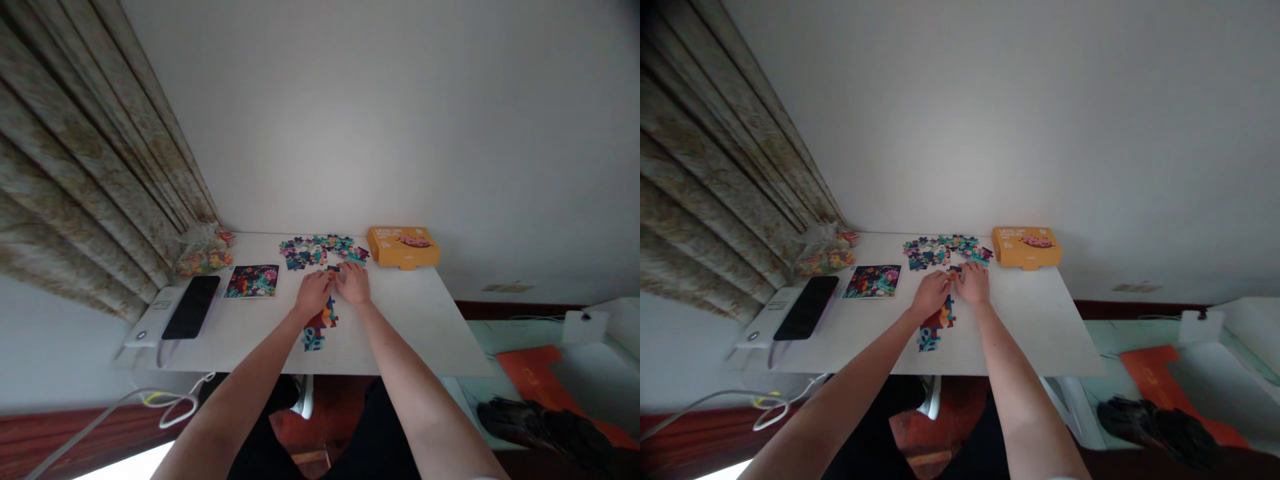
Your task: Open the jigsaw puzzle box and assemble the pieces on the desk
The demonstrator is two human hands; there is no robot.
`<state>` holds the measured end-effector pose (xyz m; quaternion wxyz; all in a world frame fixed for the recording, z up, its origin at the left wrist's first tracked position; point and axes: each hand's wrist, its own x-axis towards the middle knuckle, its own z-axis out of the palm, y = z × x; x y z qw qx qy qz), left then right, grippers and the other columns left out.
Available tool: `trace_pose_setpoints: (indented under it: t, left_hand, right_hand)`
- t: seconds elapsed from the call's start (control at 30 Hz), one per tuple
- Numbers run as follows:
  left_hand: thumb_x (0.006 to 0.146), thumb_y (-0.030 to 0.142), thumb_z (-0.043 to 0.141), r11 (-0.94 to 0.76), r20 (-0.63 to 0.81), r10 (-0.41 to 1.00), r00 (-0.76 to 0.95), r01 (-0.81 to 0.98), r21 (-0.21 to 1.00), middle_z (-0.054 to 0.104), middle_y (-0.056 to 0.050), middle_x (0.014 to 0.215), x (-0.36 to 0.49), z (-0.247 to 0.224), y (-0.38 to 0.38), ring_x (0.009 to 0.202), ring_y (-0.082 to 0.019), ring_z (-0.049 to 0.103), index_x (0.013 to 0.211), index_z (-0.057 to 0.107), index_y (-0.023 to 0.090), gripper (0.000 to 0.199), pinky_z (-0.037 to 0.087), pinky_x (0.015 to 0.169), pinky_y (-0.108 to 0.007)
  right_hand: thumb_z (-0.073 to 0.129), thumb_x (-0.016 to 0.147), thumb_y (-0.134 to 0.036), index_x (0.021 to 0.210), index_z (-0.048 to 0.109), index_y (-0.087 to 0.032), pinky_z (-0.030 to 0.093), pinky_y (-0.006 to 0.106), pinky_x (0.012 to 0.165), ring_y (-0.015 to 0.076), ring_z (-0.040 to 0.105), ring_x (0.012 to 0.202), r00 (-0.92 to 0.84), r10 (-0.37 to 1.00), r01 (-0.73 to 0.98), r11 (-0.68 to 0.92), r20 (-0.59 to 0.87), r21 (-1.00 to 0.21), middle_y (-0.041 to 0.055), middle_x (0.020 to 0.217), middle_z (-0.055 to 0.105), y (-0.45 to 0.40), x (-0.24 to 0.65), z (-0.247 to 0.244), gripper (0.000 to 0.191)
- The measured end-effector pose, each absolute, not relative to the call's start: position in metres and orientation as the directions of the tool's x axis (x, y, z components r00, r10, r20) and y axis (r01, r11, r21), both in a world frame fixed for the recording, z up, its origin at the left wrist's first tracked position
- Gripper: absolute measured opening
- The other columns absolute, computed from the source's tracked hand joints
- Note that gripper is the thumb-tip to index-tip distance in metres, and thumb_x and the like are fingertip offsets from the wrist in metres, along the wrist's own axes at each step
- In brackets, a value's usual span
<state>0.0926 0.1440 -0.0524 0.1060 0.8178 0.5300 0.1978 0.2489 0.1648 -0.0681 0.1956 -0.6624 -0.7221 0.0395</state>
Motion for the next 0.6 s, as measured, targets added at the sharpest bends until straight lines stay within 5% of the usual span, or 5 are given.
trace_pose_setpoints:
  t: [0.27,0.6]
  left_hand:
    - [0.101,0.048,0.054,-0.586,0.094,0.805,0.586,0.758,0.287,0.047,-0.01,0.16,0.019,-0.069,0.089,0.149,-0.026,0.041,0.147,0.055,0.026,0.05,0.022,0.127,-0.052]
    - [0.105,0.047,0.047,-0.516,0.138,0.856,0.498,0.809,0.283,0.049,-0.011,0.158,0.008,-0.065,0.083,0.15,-0.025,0.041,0.148,0.055,0.023,0.05,0.022,0.128,-0.053]
  right_hand:
    - [0.05,0.101,-0.044,0.131,0.068,-0.026,0.041,0.039,0.098,0.0281,0.055,0.12,-0.138,0.969,0.933,0.197,0.205,-0.301,0.0059,0.133,0.07,0.164,0.249,-0.067,0.038]
    - [0.062,0.094,-0.034,0.125,0.07,-0.024,0.041,0.038,0.102,0.0265,0.058,0.12,-0.169,0.954,0.894,0.254,0.246,-0.37,0.0068,0.124,0.072,0.163,0.252,-0.076,0.034]
